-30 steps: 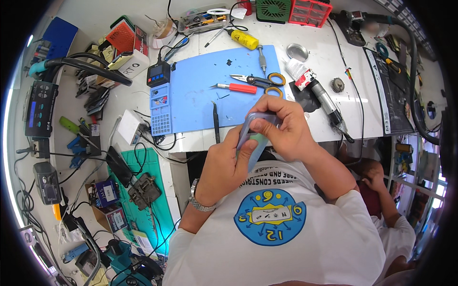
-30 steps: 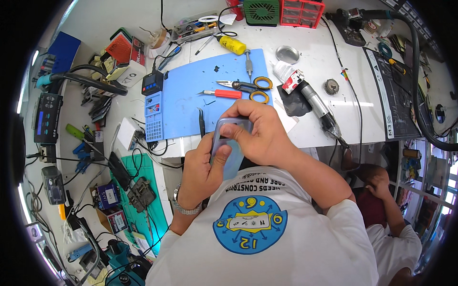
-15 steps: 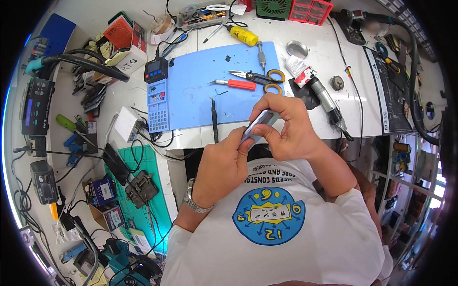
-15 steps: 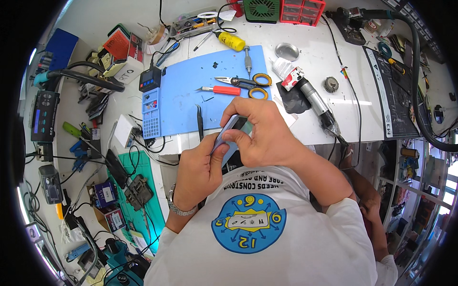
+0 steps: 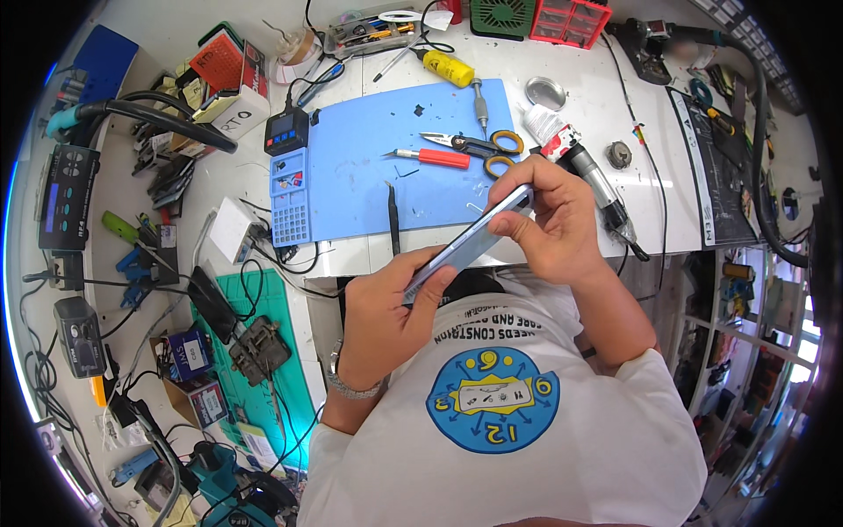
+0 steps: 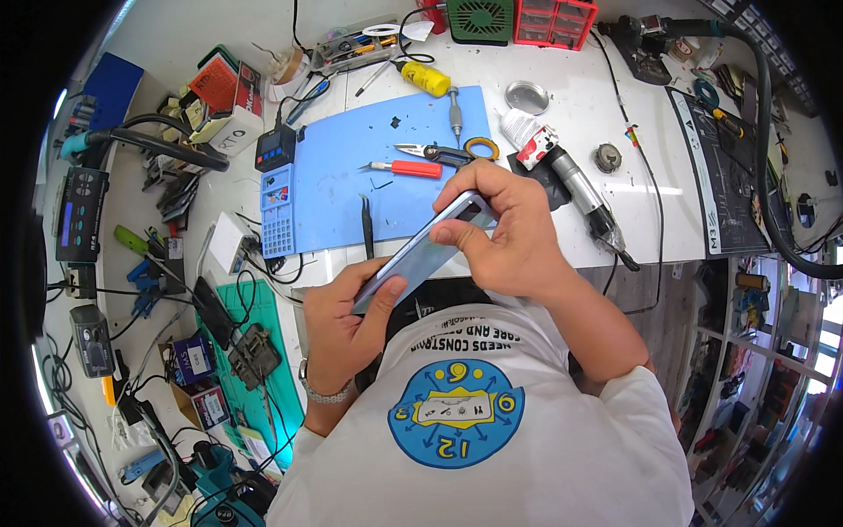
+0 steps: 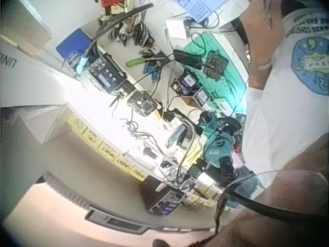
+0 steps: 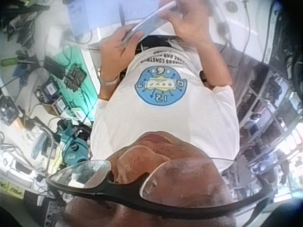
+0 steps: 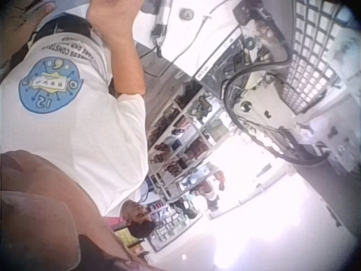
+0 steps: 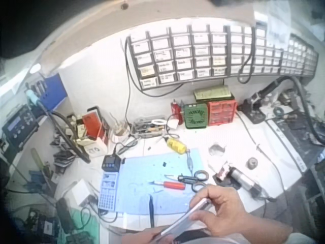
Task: The person removes a protective film from a smartphone, uses a rotary tool to grind the back surface, and wipes the device with a cloth. The person then picks up a second smartphone and briefly inspects it.
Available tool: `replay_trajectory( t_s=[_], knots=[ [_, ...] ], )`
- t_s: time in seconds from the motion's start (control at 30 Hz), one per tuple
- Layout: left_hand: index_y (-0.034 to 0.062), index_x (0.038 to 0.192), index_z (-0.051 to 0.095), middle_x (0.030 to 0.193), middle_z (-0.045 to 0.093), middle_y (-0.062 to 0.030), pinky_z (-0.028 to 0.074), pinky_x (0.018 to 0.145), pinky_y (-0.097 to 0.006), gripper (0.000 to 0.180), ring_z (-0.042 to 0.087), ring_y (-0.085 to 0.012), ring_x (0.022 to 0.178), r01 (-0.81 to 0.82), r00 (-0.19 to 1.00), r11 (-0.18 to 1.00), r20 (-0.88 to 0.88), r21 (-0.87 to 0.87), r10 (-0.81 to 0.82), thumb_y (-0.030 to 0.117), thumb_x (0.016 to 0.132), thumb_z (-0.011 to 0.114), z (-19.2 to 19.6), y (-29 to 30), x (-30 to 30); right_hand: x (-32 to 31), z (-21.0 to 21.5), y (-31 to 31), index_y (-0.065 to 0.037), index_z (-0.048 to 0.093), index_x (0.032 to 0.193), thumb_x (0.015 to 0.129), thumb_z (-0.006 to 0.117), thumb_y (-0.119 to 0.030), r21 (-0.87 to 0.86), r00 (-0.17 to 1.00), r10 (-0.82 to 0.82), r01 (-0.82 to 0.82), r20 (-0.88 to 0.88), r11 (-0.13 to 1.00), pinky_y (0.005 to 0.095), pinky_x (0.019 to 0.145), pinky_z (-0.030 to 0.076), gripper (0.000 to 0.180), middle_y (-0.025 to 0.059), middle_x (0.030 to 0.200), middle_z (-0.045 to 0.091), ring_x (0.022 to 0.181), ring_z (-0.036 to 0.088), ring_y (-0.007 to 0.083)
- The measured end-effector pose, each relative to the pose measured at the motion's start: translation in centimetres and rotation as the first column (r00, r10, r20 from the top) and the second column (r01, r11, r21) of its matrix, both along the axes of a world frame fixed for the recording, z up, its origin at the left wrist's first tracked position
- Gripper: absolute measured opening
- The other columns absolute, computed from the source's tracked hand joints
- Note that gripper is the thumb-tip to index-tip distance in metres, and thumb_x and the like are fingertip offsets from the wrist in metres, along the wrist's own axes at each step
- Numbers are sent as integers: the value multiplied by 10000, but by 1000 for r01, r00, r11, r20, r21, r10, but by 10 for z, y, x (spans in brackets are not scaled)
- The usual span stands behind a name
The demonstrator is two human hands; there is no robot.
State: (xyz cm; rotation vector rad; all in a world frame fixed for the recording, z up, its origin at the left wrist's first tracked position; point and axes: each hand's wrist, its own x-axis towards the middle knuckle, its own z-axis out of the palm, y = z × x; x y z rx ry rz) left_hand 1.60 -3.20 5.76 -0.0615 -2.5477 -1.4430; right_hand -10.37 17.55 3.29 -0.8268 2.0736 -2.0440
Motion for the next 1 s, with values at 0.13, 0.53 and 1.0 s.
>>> replay_trajectory(
  t_s=[0.13,0.53,1.0],
  knots=[
    [-26,1138,780,680,707,-79,455,539,-257,250,610,-90,556,32,999,999,-12,-15,-32,199,1030,787,6,1,3,1,25,3,-5,715,961,821,829,12,147,994,7,10,-112,989,281,729,483,182,91,850,700,782,641,158],
    [-18,1459,539,1248,735,-157,604,977,-336,436,739,-188,1105,-121,969,447,8,887,247,213,1116,679,-18,4,-14,12,16,-8,18,732,922,994,781,-116,84,985,-172,170,14,982,259,685,473,160,53,816,718,751,618,91],
    [35,1383,375,1205,692,-205,671,884,-456,331,779,-299,1032,-102,958,619,-91,779,272,208,1165,554,-31,20,-26,39,-19,-26,-26,624,758,1018,780,-154,127,998,-58,55,14,990,272,456,397,329,31,560,637,494,529,42]
  ],
)
